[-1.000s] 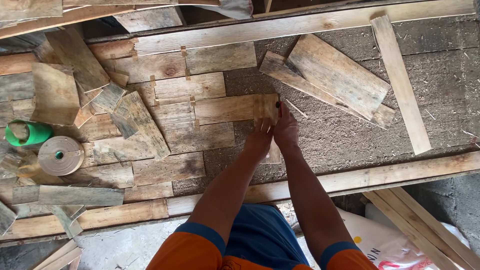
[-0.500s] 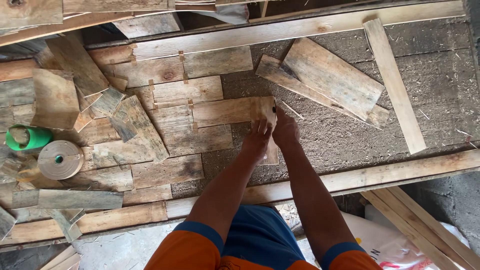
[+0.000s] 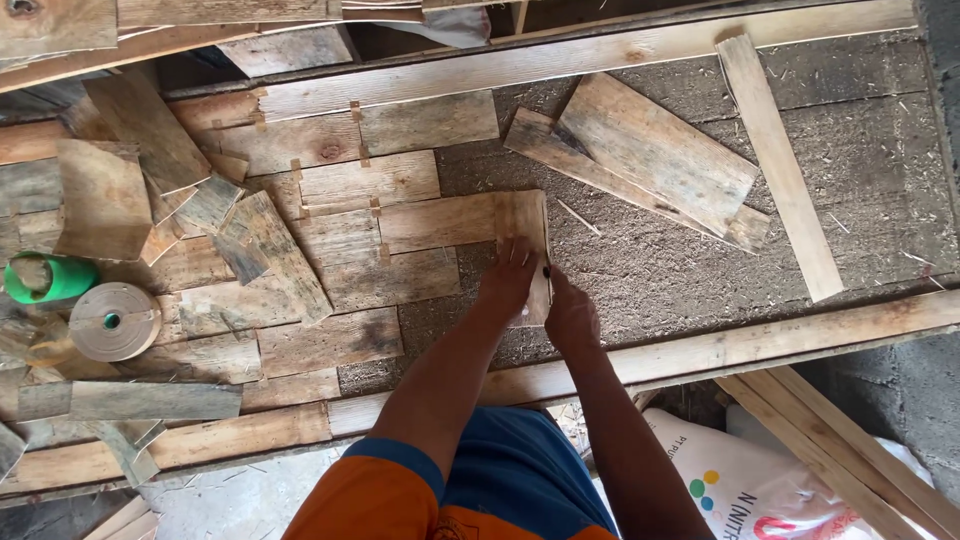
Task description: Arrange and cut thin wood veneers to fit into a panel pattern.
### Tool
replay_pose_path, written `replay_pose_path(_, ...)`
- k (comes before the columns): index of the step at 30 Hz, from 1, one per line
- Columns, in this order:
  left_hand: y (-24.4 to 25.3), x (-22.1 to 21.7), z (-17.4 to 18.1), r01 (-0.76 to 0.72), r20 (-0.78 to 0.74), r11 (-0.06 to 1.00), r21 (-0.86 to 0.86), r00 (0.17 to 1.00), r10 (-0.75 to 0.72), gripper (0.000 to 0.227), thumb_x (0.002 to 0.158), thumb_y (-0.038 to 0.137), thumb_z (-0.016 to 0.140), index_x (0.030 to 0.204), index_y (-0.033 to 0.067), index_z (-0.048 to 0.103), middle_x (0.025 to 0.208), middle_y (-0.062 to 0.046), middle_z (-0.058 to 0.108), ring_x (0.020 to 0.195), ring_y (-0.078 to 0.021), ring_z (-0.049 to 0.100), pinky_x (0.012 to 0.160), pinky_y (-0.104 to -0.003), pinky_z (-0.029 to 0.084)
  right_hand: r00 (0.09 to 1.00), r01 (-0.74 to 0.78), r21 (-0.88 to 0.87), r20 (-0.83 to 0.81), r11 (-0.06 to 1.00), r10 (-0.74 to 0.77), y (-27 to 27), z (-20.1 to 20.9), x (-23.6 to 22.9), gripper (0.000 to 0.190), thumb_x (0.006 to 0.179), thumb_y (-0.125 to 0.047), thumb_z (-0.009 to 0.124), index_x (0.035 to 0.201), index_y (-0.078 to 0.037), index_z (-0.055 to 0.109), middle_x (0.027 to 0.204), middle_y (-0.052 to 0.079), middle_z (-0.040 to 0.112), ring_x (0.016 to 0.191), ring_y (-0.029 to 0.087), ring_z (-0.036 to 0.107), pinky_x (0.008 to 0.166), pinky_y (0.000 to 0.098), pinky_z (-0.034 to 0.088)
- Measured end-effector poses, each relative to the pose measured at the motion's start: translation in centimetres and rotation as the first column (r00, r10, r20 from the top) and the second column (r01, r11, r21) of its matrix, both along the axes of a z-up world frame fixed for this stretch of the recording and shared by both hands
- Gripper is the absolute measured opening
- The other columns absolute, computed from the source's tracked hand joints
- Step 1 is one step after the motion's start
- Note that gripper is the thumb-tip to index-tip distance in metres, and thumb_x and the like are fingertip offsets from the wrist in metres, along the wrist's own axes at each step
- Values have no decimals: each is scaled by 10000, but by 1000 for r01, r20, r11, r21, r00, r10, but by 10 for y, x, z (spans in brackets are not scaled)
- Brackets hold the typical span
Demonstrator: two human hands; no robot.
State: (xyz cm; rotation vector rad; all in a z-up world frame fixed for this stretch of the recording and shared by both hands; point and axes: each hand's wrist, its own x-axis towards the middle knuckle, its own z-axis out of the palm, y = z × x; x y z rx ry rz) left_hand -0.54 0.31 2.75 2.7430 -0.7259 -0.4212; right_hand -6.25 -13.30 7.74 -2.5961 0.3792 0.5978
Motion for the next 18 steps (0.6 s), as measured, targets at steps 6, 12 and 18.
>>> replay_pose_path(6, -2, 0, -26, 4, 80, 999, -42, 997, 0, 712, 816, 21, 728, 1478, 60, 468, 1601, -164, 331, 1529, -398, 283, 1183, -467, 452, 996, 44, 70, 71, 997, -49, 2, 12, -55, 570, 975, 0, 495, 1505, -207, 470, 1018, 242, 729, 828, 361, 743, 702, 501, 597)
replay_pose_path(12, -1, -3, -19, 10, -40, 999, 46, 999, -8, 780, 851, -31, 675, 1565, 68, 377, 1671, -159, 211, 1561, -380, 189, 1183, -434, 413, 993, 62, 93, -103, 994, -53, 1, 48, -97, 545, 1028, -59, 446, 1540, -244, 465, 960, 236, 750, 786, 366, 754, 688, 492, 594)
replay_pose_path(18, -2, -7, -26, -13, 15, 1000, -18, 1000, 14, 790, 859, 35, 697, 1577, 61, 367, 1681, -180, 188, 1553, -414, 192, 1201, -478, 363, 969, 43, 277, 221, 960, -107, -25, 48, -100, 388, 1051, -95, 443, 1405, -230, 524, 1120, 188, 759, 768, 296, 757, 537, 424, 590)
